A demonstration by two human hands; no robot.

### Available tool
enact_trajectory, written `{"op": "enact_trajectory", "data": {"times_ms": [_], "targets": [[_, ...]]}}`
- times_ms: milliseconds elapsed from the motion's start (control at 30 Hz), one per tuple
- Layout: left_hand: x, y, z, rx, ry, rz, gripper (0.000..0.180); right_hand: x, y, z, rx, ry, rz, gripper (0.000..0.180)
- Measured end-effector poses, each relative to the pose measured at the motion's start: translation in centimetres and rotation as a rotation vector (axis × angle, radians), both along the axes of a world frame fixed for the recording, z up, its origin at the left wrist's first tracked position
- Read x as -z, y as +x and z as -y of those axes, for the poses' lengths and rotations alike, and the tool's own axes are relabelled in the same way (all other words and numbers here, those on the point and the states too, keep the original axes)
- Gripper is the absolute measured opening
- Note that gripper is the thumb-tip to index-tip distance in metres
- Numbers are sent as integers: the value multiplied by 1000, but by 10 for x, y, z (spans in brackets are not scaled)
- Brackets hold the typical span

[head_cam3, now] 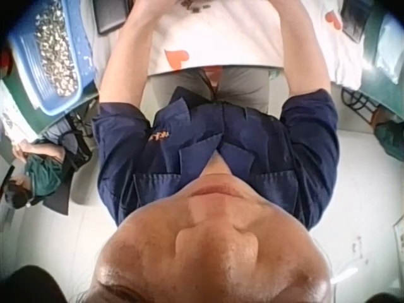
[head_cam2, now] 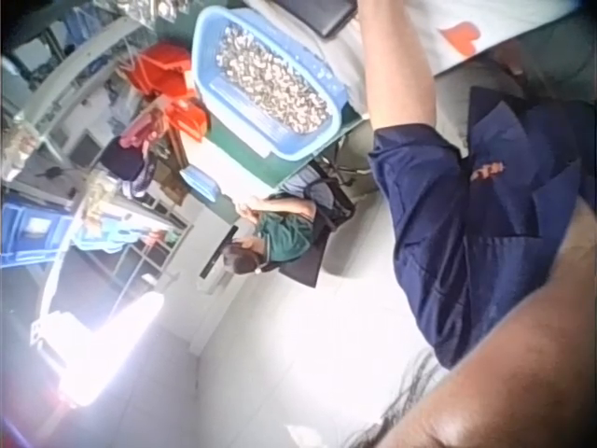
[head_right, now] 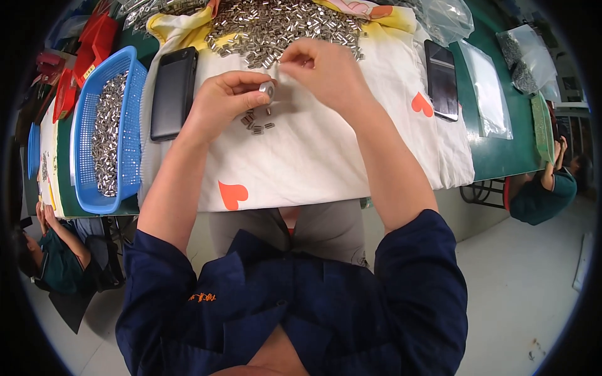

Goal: Inspecting and sorting small metal industrial components on a workbench.

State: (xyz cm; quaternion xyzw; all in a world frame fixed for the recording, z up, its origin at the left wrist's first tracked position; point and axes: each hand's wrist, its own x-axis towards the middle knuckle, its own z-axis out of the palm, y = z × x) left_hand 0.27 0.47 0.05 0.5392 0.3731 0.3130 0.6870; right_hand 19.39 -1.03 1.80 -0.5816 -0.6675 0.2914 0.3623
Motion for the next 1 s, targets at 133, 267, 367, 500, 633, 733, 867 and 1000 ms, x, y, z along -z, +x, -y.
{"op": "enact_trajectory", "data": {"times_ms": [133, 267, 367, 500, 633, 733, 867, 1000], "targets": [[3, 2, 0, 40, 30, -37, 26, 14, -1, -8, -6, 385, 422, 10], [5, 0, -2, 8, 31, 9, 25, 21, -7, -9, -15, 428, 519, 8], [4, 0, -2, 9, 15, 13, 25, 17, -8, 0, -36, 353, 534, 7], [3, 1, -1, -6, -1, 18, 25, 13, -10, 9, -104, 291, 548, 8], [4, 1, -3, -19, 0, 46, 25, 12, -8, 12, -76, 241, 559, 11], [4, 0, -4, -20, -16, 47, 25, 7, -12, 11, -40, 167, 385, 13], [1, -2, -4, -41, -40, 76, 26, 0, -15, 9, -5, -8, 78, 12], [2, -2, -5, -83, -64, 117, 27, -3, -16, 10, -59, -142, -273, 8]]}}
